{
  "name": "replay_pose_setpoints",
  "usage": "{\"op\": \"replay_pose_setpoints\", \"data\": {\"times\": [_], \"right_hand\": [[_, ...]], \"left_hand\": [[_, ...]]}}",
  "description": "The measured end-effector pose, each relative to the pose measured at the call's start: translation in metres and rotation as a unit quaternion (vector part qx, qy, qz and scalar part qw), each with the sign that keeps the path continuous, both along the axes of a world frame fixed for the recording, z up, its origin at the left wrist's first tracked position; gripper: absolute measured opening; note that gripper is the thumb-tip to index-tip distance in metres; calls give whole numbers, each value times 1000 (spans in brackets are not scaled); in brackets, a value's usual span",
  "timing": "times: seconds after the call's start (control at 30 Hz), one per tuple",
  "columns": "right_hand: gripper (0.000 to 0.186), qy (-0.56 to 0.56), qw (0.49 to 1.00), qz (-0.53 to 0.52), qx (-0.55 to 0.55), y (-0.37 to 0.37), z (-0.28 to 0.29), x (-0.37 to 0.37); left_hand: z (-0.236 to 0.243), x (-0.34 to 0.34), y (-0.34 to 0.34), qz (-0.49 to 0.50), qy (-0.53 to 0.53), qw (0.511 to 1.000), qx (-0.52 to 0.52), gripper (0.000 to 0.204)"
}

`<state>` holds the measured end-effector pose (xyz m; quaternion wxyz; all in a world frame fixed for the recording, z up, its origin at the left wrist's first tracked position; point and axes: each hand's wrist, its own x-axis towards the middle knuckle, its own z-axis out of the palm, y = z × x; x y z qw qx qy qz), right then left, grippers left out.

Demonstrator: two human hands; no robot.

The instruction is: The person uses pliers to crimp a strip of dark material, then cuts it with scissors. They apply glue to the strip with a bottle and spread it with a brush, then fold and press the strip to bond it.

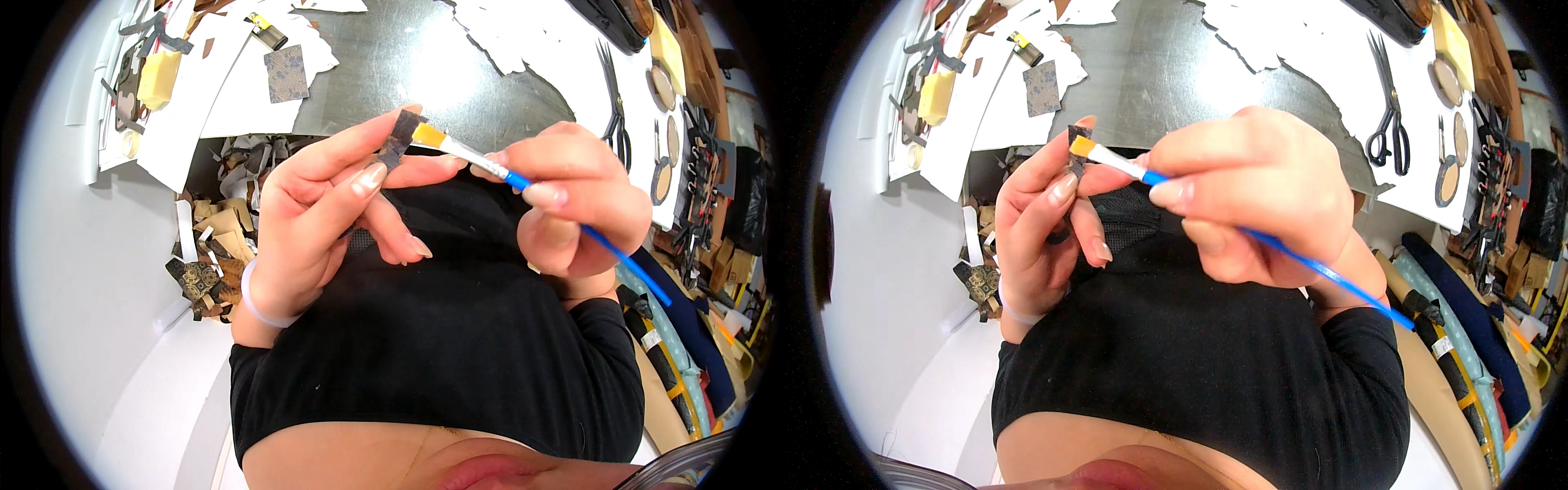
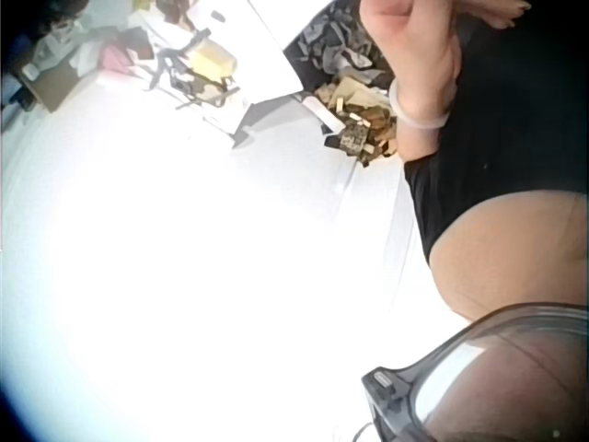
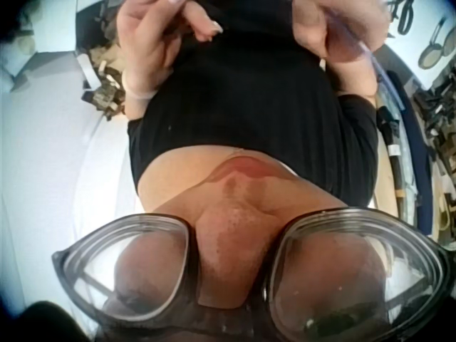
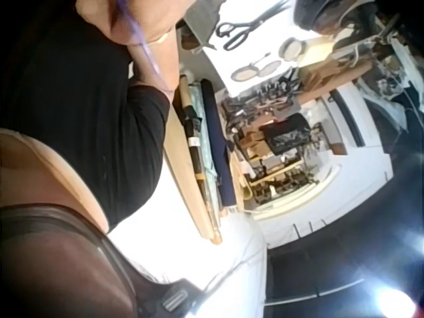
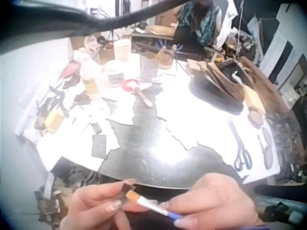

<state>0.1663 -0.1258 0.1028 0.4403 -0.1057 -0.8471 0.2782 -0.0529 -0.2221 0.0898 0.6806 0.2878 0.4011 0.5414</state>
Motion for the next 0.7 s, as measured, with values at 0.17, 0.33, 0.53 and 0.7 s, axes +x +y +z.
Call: {"op": "replay_pose_setpoints", "data": {"times": [0.17, 0.33, 0.53, 0.7], "right_hand": [[24, 104, 977, -31, -182, 0, -1, -12], [19, 56, 918, -106, -377, 13, 5, -29], [14, -136, 979, -78, -134, 33, 26, -37], [30, -134, 988, -38, 60, 78, -2, -78]], "left_hand": [[-9, -9, 2, -25, -26, 999, 28, 45], [-14, -10, 6, 18, -29, 999, -17, 45], [-38, -35, -7, 79, -29, 995, -58, 44], [-58, -66, -34, 172, -24, 979, -110, 45]]}}
